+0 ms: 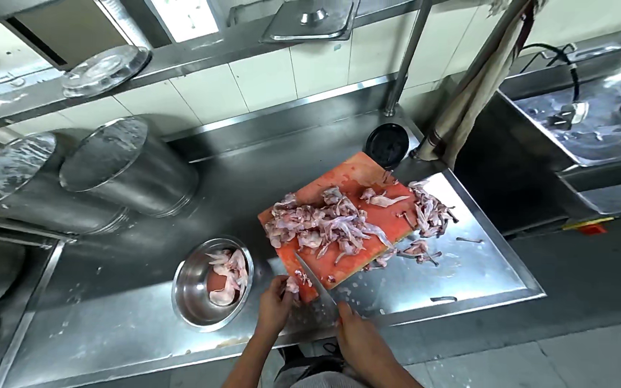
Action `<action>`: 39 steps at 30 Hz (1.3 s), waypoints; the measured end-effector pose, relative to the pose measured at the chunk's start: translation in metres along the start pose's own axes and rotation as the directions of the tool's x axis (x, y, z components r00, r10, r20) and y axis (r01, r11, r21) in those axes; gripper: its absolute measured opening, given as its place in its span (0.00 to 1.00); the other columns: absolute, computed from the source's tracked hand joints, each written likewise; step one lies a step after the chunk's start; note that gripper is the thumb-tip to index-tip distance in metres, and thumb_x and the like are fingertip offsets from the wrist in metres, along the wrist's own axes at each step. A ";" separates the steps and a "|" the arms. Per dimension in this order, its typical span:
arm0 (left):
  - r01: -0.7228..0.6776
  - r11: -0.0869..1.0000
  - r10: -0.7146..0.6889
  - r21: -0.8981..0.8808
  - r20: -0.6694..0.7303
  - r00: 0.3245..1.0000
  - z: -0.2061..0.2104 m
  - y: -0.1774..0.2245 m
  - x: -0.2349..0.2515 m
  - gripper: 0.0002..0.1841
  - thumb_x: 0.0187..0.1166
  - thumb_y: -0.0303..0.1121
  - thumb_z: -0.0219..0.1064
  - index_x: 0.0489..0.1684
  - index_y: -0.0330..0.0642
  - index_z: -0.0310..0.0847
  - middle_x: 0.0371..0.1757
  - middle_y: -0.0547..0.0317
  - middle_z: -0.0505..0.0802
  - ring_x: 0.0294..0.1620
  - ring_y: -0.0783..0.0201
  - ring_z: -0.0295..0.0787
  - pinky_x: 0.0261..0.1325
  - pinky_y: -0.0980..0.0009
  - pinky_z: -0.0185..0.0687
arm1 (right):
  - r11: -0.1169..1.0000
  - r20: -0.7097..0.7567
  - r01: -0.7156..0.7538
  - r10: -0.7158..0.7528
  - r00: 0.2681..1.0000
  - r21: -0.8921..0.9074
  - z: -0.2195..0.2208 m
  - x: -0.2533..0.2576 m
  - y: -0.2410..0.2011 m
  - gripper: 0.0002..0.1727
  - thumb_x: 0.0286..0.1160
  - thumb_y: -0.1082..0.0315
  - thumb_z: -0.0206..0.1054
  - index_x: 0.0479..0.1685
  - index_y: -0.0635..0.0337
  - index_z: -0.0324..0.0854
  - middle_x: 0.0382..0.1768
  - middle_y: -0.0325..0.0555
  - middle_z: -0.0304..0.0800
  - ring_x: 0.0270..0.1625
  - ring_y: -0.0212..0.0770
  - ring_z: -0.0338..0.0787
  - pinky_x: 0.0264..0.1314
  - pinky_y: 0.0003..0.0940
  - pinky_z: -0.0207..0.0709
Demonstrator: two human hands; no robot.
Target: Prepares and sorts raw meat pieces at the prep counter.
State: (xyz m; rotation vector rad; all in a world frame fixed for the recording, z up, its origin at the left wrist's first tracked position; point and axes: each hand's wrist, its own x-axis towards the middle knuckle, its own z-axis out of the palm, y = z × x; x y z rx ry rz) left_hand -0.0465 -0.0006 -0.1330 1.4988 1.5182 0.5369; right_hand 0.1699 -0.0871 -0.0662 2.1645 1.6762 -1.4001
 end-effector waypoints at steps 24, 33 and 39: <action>0.177 0.982 -0.184 0.058 0.133 0.974 -0.033 0.014 0.000 0.18 0.82 0.34 0.63 0.66 0.38 0.81 0.56 0.49 0.92 0.58 0.58 0.90 0.67 0.54 0.84 | 0.992 -0.087 0.084 -0.076 0.993 0.097 -0.011 0.003 0.022 0.24 0.86 0.56 0.54 0.76 0.57 0.68 0.51 0.58 0.90 0.50 0.58 0.94 0.53 0.58 0.85; 0.191 0.960 -0.169 -0.204 0.124 0.978 -0.005 0.000 -0.003 0.19 0.77 0.34 0.71 0.62 0.32 0.79 0.49 0.48 0.93 0.49 0.60 0.92 0.58 0.60 0.88 | 0.991 -0.089 0.106 -0.098 0.991 0.080 -0.012 0.004 0.027 0.24 0.86 0.56 0.54 0.76 0.58 0.69 0.52 0.58 0.90 0.51 0.58 0.94 0.54 0.58 0.85; 0.218 0.975 -0.217 -0.046 0.021 0.976 -0.003 0.003 -0.010 0.32 0.68 0.30 0.78 0.72 0.35 0.69 0.45 0.50 0.95 0.44 0.57 0.95 0.55 0.56 0.91 | 0.991 -0.075 0.103 -0.097 0.993 0.080 -0.011 0.005 0.028 0.24 0.87 0.56 0.54 0.77 0.57 0.68 0.53 0.58 0.90 0.51 0.58 0.94 0.54 0.58 0.85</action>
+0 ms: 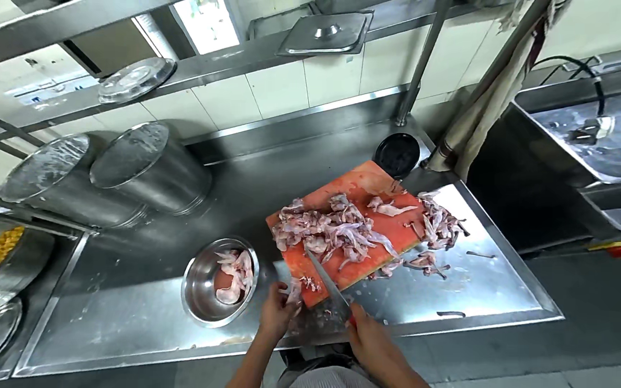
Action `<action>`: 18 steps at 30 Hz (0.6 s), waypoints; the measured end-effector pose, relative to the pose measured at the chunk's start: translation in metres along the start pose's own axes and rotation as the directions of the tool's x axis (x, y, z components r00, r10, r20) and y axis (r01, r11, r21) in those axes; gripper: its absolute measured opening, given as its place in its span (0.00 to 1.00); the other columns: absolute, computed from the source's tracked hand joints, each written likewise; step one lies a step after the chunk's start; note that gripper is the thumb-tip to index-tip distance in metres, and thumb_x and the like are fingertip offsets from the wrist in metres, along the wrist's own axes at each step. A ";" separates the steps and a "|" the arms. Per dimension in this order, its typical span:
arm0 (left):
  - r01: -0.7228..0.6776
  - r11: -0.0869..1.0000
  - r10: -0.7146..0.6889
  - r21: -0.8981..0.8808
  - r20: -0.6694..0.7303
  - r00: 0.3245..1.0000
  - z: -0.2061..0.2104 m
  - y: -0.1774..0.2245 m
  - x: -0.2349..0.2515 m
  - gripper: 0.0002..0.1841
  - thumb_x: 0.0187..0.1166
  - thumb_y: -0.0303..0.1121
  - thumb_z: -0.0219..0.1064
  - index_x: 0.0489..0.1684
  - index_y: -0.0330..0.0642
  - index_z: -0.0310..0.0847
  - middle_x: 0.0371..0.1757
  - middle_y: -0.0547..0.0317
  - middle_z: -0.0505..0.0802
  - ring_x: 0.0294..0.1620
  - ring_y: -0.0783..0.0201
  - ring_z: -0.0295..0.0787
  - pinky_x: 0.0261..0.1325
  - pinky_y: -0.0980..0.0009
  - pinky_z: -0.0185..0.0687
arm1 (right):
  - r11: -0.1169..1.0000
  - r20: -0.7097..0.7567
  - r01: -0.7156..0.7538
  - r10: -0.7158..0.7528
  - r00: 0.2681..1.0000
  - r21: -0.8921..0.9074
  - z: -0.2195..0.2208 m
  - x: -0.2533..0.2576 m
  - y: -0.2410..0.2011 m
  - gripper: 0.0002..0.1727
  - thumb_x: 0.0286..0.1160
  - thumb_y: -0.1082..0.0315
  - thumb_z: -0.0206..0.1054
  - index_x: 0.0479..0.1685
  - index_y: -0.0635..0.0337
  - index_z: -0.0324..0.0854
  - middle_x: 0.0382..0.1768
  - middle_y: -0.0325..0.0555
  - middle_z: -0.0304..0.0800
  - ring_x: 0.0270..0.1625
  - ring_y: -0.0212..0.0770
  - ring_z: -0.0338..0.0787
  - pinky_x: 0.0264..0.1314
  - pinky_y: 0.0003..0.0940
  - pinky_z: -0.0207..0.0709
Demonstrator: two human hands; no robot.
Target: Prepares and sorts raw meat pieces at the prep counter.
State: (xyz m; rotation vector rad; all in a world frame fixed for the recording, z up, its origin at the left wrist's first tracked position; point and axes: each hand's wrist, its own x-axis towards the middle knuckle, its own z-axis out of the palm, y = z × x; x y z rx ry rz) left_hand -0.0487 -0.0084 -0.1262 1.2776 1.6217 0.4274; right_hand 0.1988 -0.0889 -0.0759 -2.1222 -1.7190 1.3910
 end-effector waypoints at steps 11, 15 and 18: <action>0.140 0.926 -0.151 0.349 0.004 0.988 -0.047 0.039 -0.007 0.18 0.84 0.41 0.66 0.61 0.38 0.77 0.48 0.47 0.90 0.45 0.52 0.90 0.53 0.50 0.86 | 0.997 -0.001 0.074 -0.074 0.997 0.013 -0.004 0.001 0.005 0.26 0.86 0.52 0.55 0.78 0.56 0.69 0.49 0.57 0.91 0.50 0.58 0.93 0.54 0.58 0.85; 0.101 0.995 -0.101 -0.001 0.041 0.994 -0.029 0.042 -0.004 0.15 0.85 0.33 0.65 0.63 0.34 0.74 0.53 0.46 0.89 0.36 0.56 0.94 0.40 0.58 0.94 | 0.975 0.096 0.219 -0.221 0.970 0.032 -0.005 0.010 -0.005 0.25 0.90 0.50 0.51 0.75 0.56 0.70 0.49 0.58 0.90 0.52 0.59 0.93 0.56 0.61 0.84; 0.038 0.939 -0.007 -0.342 0.092 0.996 -0.014 0.039 0.001 0.15 0.78 0.25 0.69 0.59 0.29 0.74 0.44 0.44 0.90 0.35 0.55 0.91 0.39 0.59 0.91 | 0.974 0.147 0.212 -0.222 0.964 0.079 0.006 0.023 -0.002 0.24 0.90 0.51 0.52 0.72 0.58 0.71 0.50 0.60 0.89 0.54 0.61 0.92 0.57 0.63 0.83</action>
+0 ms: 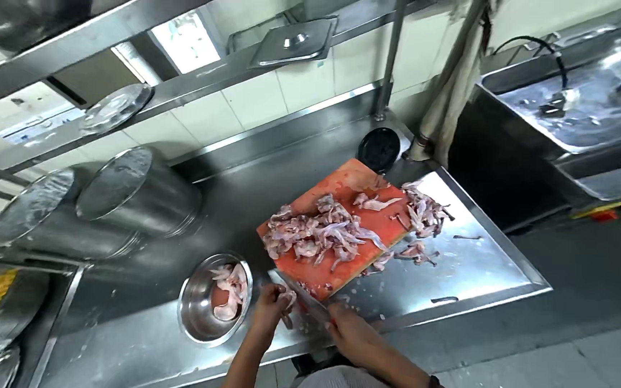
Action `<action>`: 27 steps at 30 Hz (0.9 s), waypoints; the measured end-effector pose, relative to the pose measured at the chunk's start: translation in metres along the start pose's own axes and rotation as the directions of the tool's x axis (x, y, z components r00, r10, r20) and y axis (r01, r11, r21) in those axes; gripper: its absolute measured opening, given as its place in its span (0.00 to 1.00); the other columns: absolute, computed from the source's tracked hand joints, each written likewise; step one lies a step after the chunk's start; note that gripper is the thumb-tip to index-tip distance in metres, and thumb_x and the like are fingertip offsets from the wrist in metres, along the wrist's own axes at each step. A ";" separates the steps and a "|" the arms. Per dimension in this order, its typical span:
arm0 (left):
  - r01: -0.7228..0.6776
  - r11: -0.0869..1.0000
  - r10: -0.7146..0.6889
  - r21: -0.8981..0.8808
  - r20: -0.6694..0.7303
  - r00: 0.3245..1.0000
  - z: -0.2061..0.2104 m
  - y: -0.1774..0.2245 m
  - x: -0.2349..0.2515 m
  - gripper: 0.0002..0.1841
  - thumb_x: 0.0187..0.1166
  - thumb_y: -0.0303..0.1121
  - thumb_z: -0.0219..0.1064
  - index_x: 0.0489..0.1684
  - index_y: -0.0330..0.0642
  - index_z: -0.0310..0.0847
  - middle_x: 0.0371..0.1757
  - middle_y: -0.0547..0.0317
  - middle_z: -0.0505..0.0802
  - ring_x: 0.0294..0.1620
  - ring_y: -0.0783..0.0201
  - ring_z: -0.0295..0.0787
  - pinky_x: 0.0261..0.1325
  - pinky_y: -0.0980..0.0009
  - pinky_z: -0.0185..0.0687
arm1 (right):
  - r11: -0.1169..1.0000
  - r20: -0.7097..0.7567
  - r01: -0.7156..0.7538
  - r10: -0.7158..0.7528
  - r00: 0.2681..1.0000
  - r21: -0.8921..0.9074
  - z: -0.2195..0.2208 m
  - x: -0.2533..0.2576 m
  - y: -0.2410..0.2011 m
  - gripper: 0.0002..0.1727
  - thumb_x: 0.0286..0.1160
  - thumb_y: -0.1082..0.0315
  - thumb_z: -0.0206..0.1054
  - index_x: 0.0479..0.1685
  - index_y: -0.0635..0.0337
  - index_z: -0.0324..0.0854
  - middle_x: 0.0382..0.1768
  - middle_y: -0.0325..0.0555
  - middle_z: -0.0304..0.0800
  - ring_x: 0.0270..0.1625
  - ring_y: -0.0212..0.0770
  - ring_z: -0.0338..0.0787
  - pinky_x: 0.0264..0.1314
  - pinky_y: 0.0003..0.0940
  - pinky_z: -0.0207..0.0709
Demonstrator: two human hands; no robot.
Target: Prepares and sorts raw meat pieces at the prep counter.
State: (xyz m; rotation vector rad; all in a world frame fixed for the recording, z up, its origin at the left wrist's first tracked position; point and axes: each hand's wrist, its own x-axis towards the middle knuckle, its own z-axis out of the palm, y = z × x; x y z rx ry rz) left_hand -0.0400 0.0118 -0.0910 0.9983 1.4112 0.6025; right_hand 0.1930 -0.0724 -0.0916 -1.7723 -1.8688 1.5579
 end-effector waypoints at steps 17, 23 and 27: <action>-0.135 0.766 0.193 0.628 -0.024 0.981 0.026 0.007 0.026 0.19 0.74 0.33 0.72 0.65 0.46 0.83 0.41 0.59 0.95 0.38 0.63 0.93 0.49 0.58 0.90 | 0.972 -0.052 -0.235 0.235 0.970 0.008 0.002 -0.019 -0.012 0.22 0.90 0.53 0.49 0.73 0.56 0.67 0.48 0.58 0.90 0.53 0.59 0.93 0.55 0.58 0.85; -0.130 0.643 0.199 0.755 -0.001 0.980 0.020 0.008 0.021 0.24 0.77 0.37 0.71 0.73 0.49 0.79 0.41 0.60 0.96 0.39 0.63 0.94 0.51 0.57 0.90 | 0.962 -0.024 -0.273 0.272 0.962 -0.030 0.001 -0.031 -0.024 0.22 0.91 0.53 0.50 0.74 0.56 0.67 0.52 0.59 0.89 0.55 0.61 0.93 0.55 0.59 0.86; -0.113 0.580 0.197 0.807 -0.004 0.980 0.020 0.009 0.018 0.23 0.78 0.39 0.70 0.72 0.46 0.79 0.43 0.59 0.96 0.42 0.60 0.95 0.55 0.54 0.90 | 0.948 -0.030 -0.306 0.305 0.952 -0.084 0.007 -0.029 -0.032 0.23 0.92 0.53 0.49 0.76 0.54 0.66 0.57 0.60 0.88 0.56 0.63 0.92 0.55 0.61 0.86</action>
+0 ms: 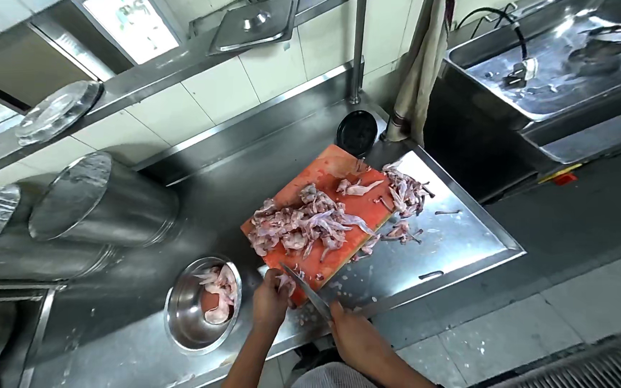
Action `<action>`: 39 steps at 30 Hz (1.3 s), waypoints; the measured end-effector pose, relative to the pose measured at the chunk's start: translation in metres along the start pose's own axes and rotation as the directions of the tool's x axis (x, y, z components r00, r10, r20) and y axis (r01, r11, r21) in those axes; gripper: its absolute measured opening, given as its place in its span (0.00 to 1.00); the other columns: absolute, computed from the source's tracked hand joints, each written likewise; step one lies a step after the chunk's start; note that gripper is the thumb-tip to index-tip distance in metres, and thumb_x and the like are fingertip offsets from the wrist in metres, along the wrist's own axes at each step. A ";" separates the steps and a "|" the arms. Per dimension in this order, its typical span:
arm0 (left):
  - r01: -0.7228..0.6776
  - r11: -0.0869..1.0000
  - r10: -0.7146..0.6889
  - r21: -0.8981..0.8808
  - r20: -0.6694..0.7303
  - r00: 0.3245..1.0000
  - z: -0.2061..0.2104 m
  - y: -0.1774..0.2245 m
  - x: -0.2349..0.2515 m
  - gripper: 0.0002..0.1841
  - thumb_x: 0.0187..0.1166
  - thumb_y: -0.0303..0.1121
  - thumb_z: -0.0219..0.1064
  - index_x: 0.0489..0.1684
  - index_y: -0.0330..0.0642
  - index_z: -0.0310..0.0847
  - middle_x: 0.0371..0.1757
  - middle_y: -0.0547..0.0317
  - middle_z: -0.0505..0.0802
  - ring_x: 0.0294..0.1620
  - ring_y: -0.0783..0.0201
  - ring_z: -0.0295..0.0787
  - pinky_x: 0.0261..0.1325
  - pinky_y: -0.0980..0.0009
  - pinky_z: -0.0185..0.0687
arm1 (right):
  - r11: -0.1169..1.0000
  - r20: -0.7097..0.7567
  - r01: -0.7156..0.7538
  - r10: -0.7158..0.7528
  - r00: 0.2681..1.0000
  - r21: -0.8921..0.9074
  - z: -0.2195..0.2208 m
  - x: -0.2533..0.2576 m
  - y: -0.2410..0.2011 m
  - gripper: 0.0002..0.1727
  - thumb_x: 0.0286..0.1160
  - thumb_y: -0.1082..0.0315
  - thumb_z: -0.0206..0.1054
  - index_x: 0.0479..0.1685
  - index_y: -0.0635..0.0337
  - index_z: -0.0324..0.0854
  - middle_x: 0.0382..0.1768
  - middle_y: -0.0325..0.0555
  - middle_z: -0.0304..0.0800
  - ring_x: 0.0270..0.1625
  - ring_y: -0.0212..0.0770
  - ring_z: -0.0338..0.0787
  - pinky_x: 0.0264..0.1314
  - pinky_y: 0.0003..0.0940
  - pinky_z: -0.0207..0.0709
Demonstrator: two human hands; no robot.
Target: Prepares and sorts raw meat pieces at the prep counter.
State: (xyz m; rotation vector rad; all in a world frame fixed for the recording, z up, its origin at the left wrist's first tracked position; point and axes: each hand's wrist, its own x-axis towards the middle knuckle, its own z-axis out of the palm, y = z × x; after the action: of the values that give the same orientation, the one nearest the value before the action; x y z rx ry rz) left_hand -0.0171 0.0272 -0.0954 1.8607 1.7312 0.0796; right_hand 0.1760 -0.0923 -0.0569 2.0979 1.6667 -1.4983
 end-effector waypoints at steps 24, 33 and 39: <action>-0.053 0.998 0.050 -0.031 -0.099 0.994 0.016 -0.004 -0.005 0.17 0.79 0.39 0.67 0.62 0.44 0.85 0.46 0.51 0.94 0.49 0.52 0.94 0.58 0.54 0.88 | 0.984 -0.046 -0.085 0.079 0.996 -0.154 -0.002 0.020 -0.043 0.21 0.90 0.65 0.48 0.79 0.53 0.65 0.55 0.58 0.89 0.56 0.62 0.93 0.54 0.59 0.87; -0.070 0.975 0.030 -0.211 -0.185 0.982 0.026 -0.016 -0.004 0.18 0.76 0.36 0.70 0.62 0.40 0.84 0.42 0.52 0.95 0.43 0.55 0.94 0.53 0.53 0.90 | 0.956 0.069 -0.260 0.271 0.960 -0.133 0.032 -0.039 0.030 0.25 0.91 0.59 0.49 0.82 0.58 0.63 0.59 0.70 0.87 0.56 0.70 0.92 0.54 0.67 0.84; -0.088 0.666 0.006 -0.741 -0.113 0.994 0.016 -0.040 -0.015 0.21 0.68 0.22 0.74 0.61 0.33 0.77 0.43 0.51 0.93 0.41 0.60 0.93 0.48 0.62 0.93 | 0.976 -0.020 -0.167 0.165 0.986 -0.142 0.009 -0.033 0.028 0.25 0.92 0.53 0.48 0.78 0.57 0.67 0.53 0.65 0.90 0.53 0.67 0.93 0.52 0.66 0.85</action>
State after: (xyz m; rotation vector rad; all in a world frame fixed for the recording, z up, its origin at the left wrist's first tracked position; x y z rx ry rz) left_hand -0.0482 0.0061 -0.1214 1.2758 1.3843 0.8043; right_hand 0.1940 -0.1326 -0.0519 2.1110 1.5092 -1.2835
